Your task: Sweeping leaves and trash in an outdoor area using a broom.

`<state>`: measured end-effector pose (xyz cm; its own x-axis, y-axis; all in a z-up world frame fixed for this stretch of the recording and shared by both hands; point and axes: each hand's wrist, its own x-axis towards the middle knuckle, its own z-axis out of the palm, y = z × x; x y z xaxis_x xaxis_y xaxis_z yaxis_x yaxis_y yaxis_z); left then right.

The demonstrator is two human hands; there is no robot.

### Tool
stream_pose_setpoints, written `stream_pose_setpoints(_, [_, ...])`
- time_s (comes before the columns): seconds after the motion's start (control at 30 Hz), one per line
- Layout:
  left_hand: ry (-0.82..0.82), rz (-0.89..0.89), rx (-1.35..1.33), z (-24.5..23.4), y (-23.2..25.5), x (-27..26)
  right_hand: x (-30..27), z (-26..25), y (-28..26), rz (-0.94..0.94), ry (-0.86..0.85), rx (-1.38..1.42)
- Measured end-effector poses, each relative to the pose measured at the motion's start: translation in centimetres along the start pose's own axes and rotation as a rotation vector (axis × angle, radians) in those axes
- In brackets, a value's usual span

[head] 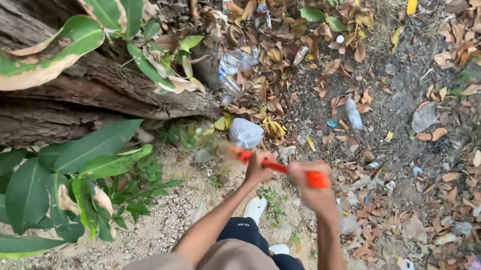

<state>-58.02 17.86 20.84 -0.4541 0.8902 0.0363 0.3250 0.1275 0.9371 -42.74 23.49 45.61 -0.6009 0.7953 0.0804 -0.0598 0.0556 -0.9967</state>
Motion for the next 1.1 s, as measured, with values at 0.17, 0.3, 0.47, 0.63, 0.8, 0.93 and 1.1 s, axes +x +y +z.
stream_pose_setpoints(0.17, [0.229, 0.148, -0.167, 3.1, -0.9, 9.2, 1.1, 0.6, 2.3, -0.344, -0.136, -0.184])
stream_pose_setpoints(0.3, [0.226, 0.318, -0.165, 2.9, 9.0, 15.0, 2.8, -1.2, -10.2, -0.479, -0.104, -0.134])
stream_pose_setpoints(0.47, [0.105, 0.541, -0.210, 2.3, 16.3, 17.1, 1.7, -4.4, -13.9, -0.627, -0.005, 0.001])
stream_pose_setpoints(0.63, [0.037, 0.364, -0.169, 1.2, 15.4, 9.3, 0.8, -5.9, -14.2, -0.509, 0.093, 0.172])
stream_pose_setpoints(0.8, [0.020, 0.272, -0.097, 1.1, 4.3, 3.3, 1.8, -5.5, -7.0, -0.163, 0.003, 0.284])
stream_pose_setpoints(0.93, [0.084, -0.030, -0.069, -3.3, -4.5, 3.2, 5.9, -0.7, 0.7, -0.025, -0.244, -0.166])
stream_pose_setpoints(1.1, [0.309, -0.221, 0.013, -10.7, -10.4, 3.4, 4.4, 0.8, 29.5, 0.253, -0.200, -0.035])
